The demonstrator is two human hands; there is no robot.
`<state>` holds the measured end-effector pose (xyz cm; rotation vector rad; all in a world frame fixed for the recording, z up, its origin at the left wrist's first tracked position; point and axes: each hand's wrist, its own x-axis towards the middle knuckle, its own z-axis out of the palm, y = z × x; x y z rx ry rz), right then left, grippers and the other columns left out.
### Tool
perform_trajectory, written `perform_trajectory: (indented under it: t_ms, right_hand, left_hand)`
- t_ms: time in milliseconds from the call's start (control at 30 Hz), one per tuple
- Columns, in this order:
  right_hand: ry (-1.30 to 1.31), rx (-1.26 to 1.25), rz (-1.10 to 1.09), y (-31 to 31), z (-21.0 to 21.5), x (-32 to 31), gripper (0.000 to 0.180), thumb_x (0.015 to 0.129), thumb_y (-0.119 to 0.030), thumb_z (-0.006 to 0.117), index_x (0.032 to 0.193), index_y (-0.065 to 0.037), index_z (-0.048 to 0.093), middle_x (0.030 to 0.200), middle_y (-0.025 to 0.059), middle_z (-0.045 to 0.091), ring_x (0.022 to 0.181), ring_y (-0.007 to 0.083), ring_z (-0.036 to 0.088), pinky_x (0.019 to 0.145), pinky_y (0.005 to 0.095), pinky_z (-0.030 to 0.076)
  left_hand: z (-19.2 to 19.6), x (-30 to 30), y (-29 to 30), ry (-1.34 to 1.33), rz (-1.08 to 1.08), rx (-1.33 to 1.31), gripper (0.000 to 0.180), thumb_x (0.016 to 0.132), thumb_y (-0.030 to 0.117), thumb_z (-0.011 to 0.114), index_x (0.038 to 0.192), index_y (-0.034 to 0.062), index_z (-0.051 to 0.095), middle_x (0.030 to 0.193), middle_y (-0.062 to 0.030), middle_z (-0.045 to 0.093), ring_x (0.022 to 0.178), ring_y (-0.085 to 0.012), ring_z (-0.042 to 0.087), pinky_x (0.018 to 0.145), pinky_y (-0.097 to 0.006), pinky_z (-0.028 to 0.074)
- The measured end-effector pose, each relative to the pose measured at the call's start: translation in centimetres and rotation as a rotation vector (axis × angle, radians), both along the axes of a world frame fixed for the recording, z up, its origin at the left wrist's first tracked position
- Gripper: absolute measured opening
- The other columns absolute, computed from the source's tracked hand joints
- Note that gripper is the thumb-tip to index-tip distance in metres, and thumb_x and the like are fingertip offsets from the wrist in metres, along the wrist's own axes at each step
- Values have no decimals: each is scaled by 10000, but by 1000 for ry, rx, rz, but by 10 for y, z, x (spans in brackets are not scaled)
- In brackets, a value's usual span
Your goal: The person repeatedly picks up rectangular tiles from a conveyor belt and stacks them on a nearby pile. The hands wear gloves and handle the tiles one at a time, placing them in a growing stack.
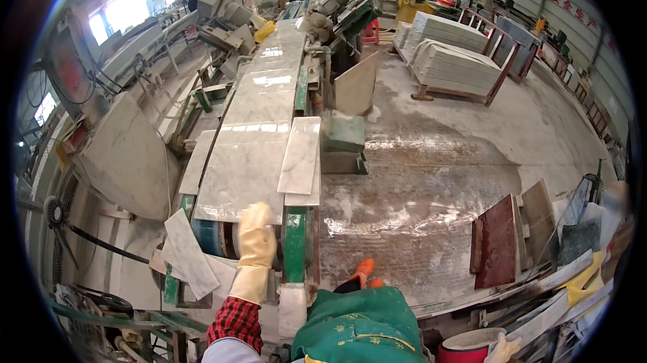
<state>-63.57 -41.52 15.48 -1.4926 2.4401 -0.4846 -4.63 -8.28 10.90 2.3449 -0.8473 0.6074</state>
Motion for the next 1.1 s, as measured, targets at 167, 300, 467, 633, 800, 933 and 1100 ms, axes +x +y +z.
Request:
perform_trajectory:
  t_ms: [167, 300, 467, 633, 800, 933, 1100]
  right_hand:
    - [161, -18, 74, -3, -16, -16, 931, 819, -540, 731, 1479, 9, 370, 1474, 301, 367, 1319, 416, 446, 1102, 484, 402]
    - [-31, -58, 48, 6, -11, -5, 891, 821, -437, 754, 1482, 12, 360, 1473, 266, 388, 1256, 371, 512, 1059, 462, 447]
    - [-78, -92, 27, -1, -30, -20, 856, 815, -300, 776, 1494, -2, 348, 1379, 202, 485, 1033, 266, 626, 848, 384, 560]
    - [-672, -146, -4, 15, -12, 1, 821, 779, -104, 781, 1490, -66, 372, 1245, 148, 552, 829, 222, 617, 625, 325, 531]
    - [-688, -149, -147, 9, -2, 2, 762, 727, 55, 763, 1411, -102, 467, 1187, 135, 572, 816, 207, 599, 591, 284, 521]
    - [-1019, -186, 48, 25, 41, 2, 482, 863, -41, 634, 1331, -98, 532, 1193, 121, 530, 1032, 228, 517, 857, 411, 514]
    - [-626, -246, 435, 41, 69, 44, 418, 915, -165, 605, 1321, -73, 568, 1107, 97, 553, 967, 228, 529, 860, 383, 501]
  left_hand:
    - [2, -13, -49, 163, -753, 21, 270, 746, -20, 594, 1002, 34, 659, 982, -132, 669, 914, -342, 621, 851, -409, 503]
    - [-16, -8, -67, 148, -718, 200, 200, 774, 8, 621, 971, 34, 648, 946, -111, 656, 903, -332, 616, 830, -409, 492]
    - [-27, -8, -74, 109, -651, 121, 141, 780, 26, 650, 920, 43, 641, 889, -93, 634, 885, -316, 603, 806, -409, 482]
    - [-35, -8, -69, 83, -628, 58, 105, 778, 53, 666, 880, 58, 644, 860, -85, 630, 870, -298, 603, 805, -398, 483]
    - [-40, -8, -71, 70, -637, 26, 93, 774, 71, 659, 866, 70, 643, 829, -82, 614, 850, -297, 600, 806, -394, 484]
    - [-39, -6, -63, 52, -626, 72, 93, 760, 75, 665, 849, 79, 638, 818, -81, 616, 834, -293, 605, 802, -393, 485]
    - [-49, -7, -68, 53, -623, 27, 85, 758, 67, 679, 827, 85, 631, 793, -73, 616, 829, -285, 611, 808, -395, 483]
